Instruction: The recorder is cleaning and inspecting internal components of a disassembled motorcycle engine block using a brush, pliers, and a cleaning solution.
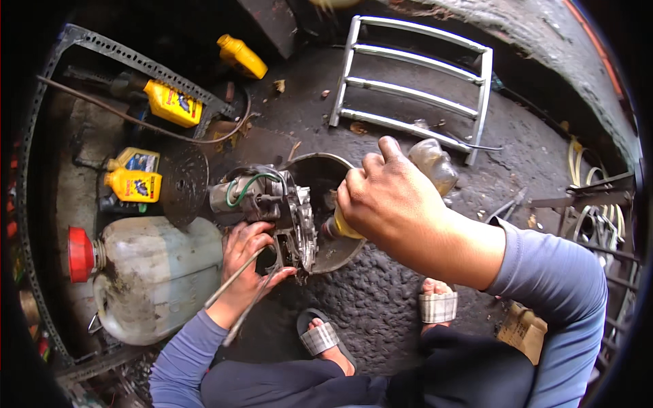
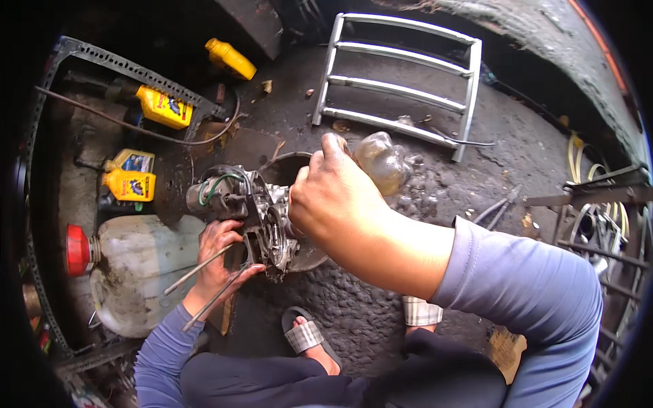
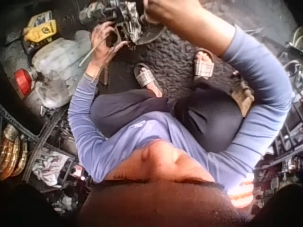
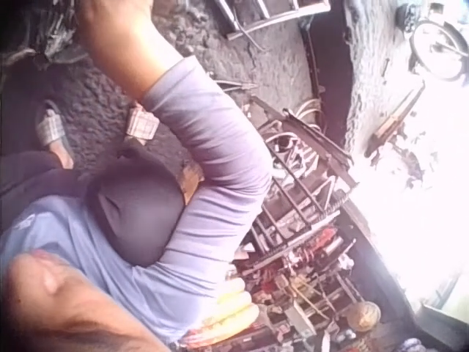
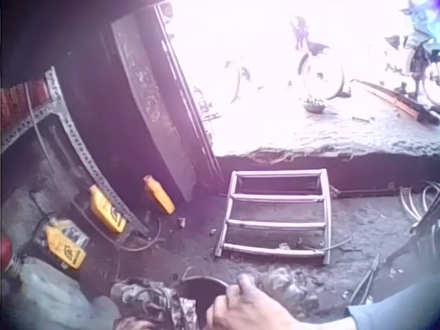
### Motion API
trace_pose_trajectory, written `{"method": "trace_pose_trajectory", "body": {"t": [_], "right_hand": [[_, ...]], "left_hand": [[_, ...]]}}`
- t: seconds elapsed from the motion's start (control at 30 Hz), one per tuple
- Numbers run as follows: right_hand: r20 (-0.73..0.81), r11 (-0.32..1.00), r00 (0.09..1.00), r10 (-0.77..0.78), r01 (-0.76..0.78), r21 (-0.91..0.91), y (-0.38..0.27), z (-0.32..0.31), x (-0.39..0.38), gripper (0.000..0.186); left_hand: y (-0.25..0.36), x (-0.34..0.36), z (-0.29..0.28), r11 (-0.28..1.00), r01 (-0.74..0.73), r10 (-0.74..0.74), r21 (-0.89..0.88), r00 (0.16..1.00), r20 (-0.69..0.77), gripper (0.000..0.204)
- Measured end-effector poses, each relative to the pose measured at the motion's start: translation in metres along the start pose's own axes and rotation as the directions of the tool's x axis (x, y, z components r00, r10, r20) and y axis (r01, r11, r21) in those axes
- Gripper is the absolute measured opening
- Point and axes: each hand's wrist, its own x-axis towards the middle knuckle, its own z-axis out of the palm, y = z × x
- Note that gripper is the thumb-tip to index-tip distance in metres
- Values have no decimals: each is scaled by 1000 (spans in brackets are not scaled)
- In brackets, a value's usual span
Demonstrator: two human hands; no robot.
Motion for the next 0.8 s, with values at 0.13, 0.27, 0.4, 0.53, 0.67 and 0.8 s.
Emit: {"method": "trace_pose_trajectory", "body": {"t": [0.13,0.27,0.4,0.53,0.67,0.8], "right_hand": [[-244,969,969,-34,92,231,0,44,7,28],[-301,904,949,-91,205,374,2,67,28,25],[-312,925,947,-72,181,335,-3,71,47,22],[-320,892,933,-166,281,355,0,77,60,23],[-228,911,958,-172,243,334,4,77,68,24],[-196,898,950,-242,296,327,14,70,71,23]], "left_hand": [[0,-11,-1,997,65,-64,-50,998,28,52],[-3,-27,15,893,347,-389,-287,915,-103,34],[-6,-35,28,757,417,-571,-502,796,-200,23],[0,-27,40,632,427,-730,-647,610,-310,33],[4,-27,34,470,455,-829,-757,522,-201,49],[13,-15,25,354,541,-877,-763,475,-70,53]]}}
